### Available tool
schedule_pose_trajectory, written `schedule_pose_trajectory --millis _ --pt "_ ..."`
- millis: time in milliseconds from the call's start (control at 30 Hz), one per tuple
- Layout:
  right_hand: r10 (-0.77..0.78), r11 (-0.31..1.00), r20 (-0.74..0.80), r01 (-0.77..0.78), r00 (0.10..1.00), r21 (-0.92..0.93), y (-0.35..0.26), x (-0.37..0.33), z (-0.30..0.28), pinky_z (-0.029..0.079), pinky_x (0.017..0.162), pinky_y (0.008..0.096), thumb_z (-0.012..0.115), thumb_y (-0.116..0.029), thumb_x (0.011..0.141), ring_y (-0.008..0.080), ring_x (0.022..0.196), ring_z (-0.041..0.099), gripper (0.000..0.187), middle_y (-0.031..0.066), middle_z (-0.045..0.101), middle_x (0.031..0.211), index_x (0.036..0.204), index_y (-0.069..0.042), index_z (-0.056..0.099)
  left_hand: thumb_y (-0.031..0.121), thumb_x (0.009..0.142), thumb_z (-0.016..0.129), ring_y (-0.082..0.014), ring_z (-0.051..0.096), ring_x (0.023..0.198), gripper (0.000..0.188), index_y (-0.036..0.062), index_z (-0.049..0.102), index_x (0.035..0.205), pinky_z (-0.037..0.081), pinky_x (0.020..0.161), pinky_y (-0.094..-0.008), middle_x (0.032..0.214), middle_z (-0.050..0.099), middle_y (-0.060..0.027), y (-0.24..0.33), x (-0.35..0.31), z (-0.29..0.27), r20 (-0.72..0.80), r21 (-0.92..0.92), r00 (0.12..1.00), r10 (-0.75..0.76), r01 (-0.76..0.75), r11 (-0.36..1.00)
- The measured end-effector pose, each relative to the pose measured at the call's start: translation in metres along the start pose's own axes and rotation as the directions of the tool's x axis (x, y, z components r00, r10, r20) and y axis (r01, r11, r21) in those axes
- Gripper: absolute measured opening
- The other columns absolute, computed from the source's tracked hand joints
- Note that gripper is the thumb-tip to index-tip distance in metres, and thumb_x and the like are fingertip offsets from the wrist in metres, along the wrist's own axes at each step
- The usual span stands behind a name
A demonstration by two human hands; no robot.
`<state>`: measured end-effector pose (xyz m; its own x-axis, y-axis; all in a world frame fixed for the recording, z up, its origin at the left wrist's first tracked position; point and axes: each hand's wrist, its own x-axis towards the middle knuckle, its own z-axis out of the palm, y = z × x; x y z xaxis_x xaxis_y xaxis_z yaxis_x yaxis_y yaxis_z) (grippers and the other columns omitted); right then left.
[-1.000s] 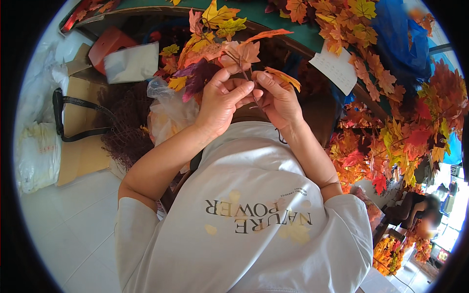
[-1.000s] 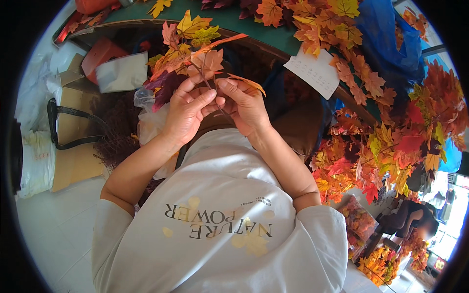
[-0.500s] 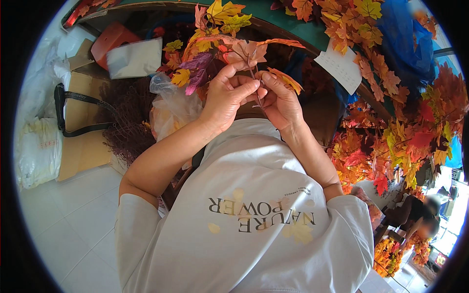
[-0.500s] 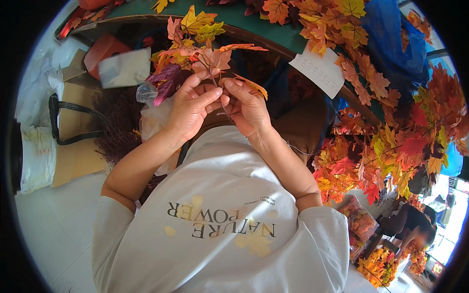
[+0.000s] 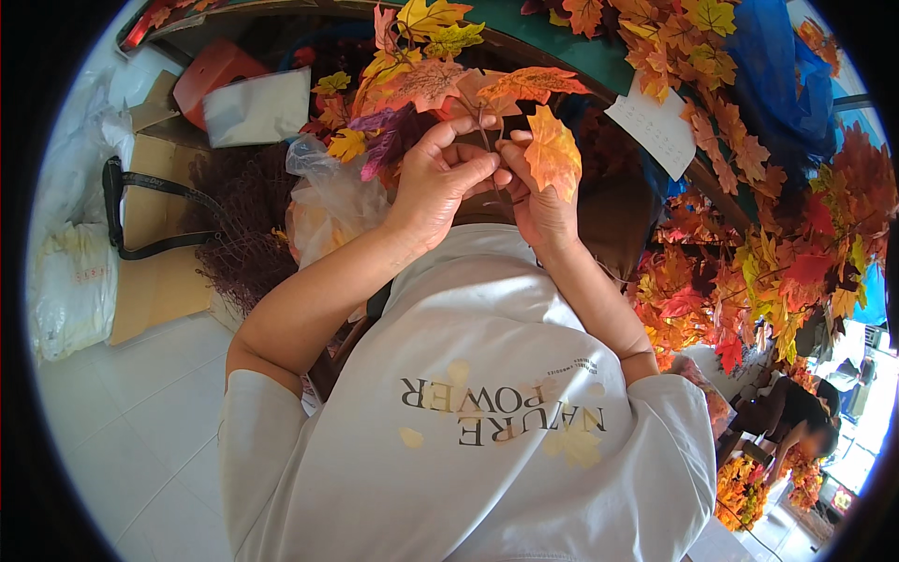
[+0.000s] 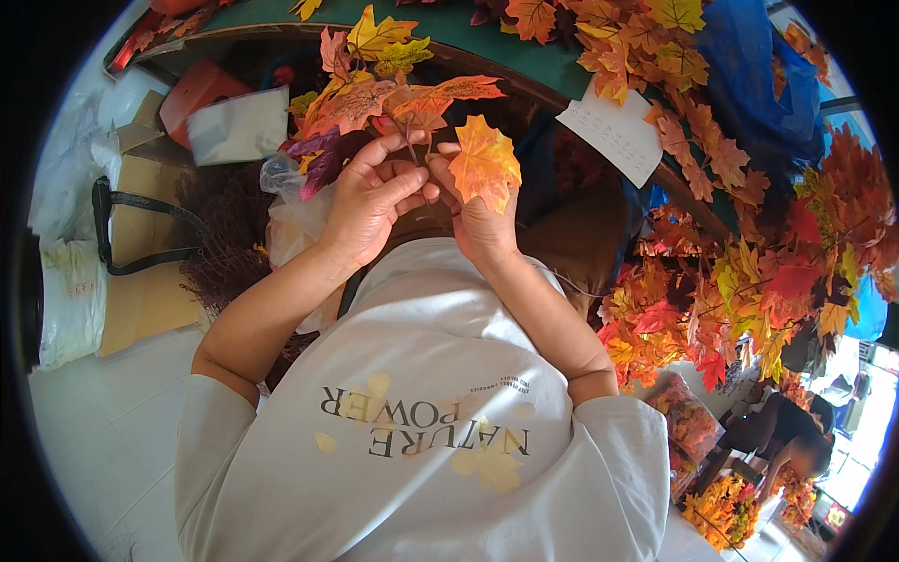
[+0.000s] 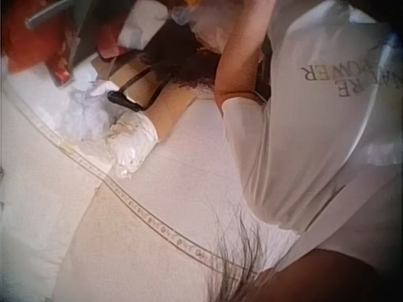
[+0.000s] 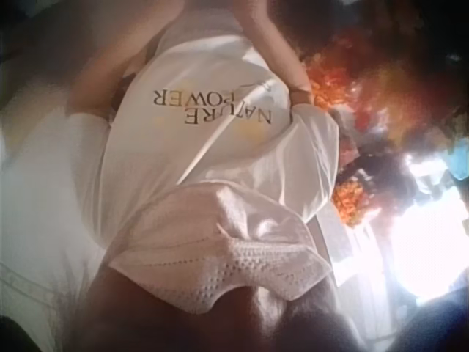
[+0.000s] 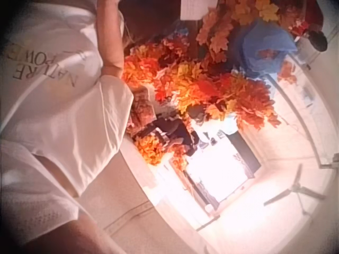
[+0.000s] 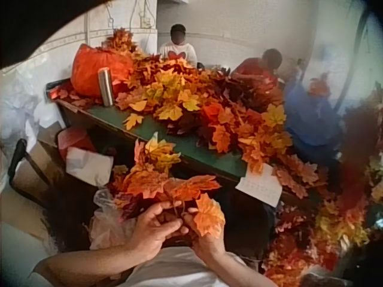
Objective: Assembling artificial autumn leaves onto branches or wire stems at a workbench.
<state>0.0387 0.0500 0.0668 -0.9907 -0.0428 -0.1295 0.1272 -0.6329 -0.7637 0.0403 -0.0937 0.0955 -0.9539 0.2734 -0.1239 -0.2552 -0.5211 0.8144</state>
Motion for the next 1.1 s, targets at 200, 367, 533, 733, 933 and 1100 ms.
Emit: schedule_pose_trajectory --millis 200,367,533,733,933,1100 --pt "0.067 0.982 0.043 -0.073 0.997 0.174 0.007 -0.003 -0.007 0.052 0.07 0.025 0.066 -0.007 0.083 0.0135 0.086 0.062 0.021 0.0056 0.063 0.096 0.102 -0.006 0.056 0.0 0.085 0.058 -0.015 0.062 0.078 0.038 0.0051 0.049 0.122 0.052 0.076 -0.0296 0.084 0.06 -0.0041 -0.001 -0.002 0.002 -0.007 0.001 1.0 -0.014 0.014 1.0" --pt "0.05 0.976 0.021 -0.053 0.999 0.212 0.008 -0.002 -0.005 0.052 0.067 0.022 0.065 -0.008 0.084 0.012 0.081 0.061 0.022 0.0063 0.063 0.096 0.103 -0.006 0.055 0.0 0.085 0.058 -0.0145 0.062 0.078 0.038 0.0056 0.049 0.122 0.052 0.076 -0.0295 0.084 0.06 -0.0036 0.0 -0.001 0.002 -0.014 0.003 1.0 -0.027 0.027 1.0" --pt "0.054 0.975 0.009 -0.055 0.998 0.216 0.007 -0.002 -0.005 0.053 0.066 0.0224 0.064 -0.006 0.084 0.0126 0.082 0.062 0.02 0.0061 0.063 0.094 0.102 -0.006 0.055 0.0 0.086 0.058 -0.0143 0.062 0.079 0.038 0.0059 0.049 0.122 0.052 0.076 -0.0292 0.084 0.06 -0.0033 0.001 -0.002 0.003 -0.02 0.007 0.999 -0.035 0.035 0.999" --pt "0.048 0.982 0.015 -0.05 0.999 0.183 0.008 -0.004 -0.006 0.053 0.067 0.0243 0.064 -0.004 0.083 0.0131 0.08 0.062 0.02 0.0057 0.062 0.092 0.101 -0.007 0.055 0.0 0.086 0.057 -0.0144 0.062 0.078 0.037 0.0053 0.049 0.122 0.052 0.075 -0.0287 0.084 0.06 -0.0037 0.001 -0.002 0.002 -0.009 0.043 0.999 -0.032 0.033 0.999" --pt "0.067 0.987 0.088 -0.078 0.994 0.139 0.011 -0.006 -0.012 0.051 0.071 0.0234 0.061 -0.005 0.085 0.0111 0.078 0.061 0.015 0.0041 0.062 0.091 0.099 -0.008 0.054 -0.003 0.083 0.058 -0.0152 0.063 0.073 0.033 -0.0001 0.052 0.116 0.054 0.072 -0.0272 0.08 0.06 -0.0067 -0.001 0.0 0.002 -0.029 0.038 0.999 0.015 -0.014 0.999" --pt "0.027 0.999 0.198 -0.018 0.98 -0.047 0.002 -0.002 -0.019 0.049 0.079 0.0239 0.057 -0.009 0.09 0.0107 0.085 0.061 0.02 0.0039 0.063 0.096 0.109 -0.004 0.054 -0.002 0.086 0.056 -0.0178 0.064 0.075 0.02 0.0044 0.054 0.105 0.054 0.073 -0.031 0.08 0.059 -0.004 -0.002 0.012 -0.01 -0.072 0.016 0.997 0.039 -0.038 0.999"
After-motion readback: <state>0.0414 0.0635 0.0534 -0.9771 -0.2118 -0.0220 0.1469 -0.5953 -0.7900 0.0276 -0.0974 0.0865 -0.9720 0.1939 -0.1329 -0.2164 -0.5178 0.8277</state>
